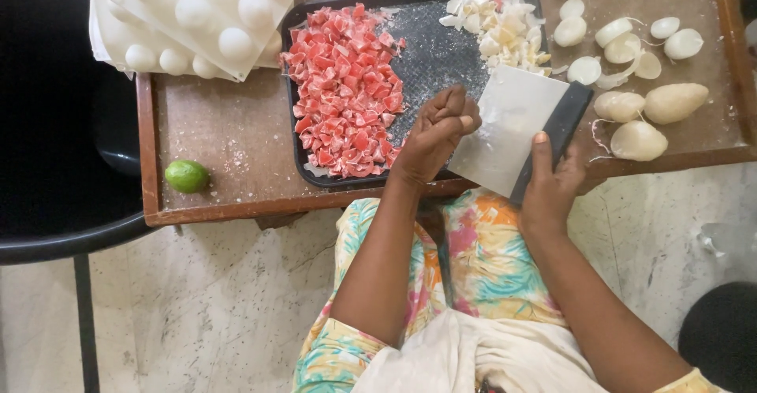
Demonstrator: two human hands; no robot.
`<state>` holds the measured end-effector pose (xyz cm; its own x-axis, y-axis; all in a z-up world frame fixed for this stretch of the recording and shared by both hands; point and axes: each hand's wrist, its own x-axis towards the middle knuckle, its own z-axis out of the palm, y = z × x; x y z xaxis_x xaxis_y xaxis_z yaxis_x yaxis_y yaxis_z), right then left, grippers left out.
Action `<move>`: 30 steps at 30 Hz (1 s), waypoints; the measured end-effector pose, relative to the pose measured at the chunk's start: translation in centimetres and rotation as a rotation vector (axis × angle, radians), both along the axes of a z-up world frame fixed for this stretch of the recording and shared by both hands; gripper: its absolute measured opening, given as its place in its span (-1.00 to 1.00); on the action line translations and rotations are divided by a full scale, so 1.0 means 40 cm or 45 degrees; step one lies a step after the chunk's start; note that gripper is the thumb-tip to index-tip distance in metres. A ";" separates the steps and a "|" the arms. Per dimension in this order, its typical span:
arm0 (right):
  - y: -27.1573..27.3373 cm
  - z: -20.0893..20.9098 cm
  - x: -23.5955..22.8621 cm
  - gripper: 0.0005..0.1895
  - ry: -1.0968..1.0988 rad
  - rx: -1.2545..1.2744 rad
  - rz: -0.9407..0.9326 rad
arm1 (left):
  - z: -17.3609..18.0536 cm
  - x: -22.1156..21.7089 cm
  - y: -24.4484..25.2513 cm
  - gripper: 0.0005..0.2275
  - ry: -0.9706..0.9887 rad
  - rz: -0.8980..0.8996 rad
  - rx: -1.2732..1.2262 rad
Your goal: Peeling and chopping vegetables or food items on a tray using a bench scraper tool.
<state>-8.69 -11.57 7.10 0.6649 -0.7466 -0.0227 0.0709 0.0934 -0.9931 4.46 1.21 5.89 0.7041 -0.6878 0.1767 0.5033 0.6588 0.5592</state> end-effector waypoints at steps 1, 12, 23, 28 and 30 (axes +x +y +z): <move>-0.003 -0.008 -0.002 -0.66 0.002 0.001 -0.002 | -0.004 0.000 0.000 -0.73 0.002 -0.002 0.001; -0.004 -0.009 -0.005 -0.71 0.052 -0.052 0.048 | -0.021 0.001 0.003 -0.75 0.039 -0.068 0.026; -0.005 -0.008 -0.003 -0.72 0.051 -0.047 0.060 | -0.018 0.007 -0.008 -0.53 0.047 -0.035 -0.016; -0.006 -0.010 -0.003 -0.73 0.089 -0.048 0.050 | 0.002 0.013 -0.002 -0.49 0.044 -0.065 -0.051; -0.003 -0.007 -0.001 -0.72 0.050 0.001 0.052 | 0.005 0.013 0.000 -0.52 0.049 -0.094 -0.039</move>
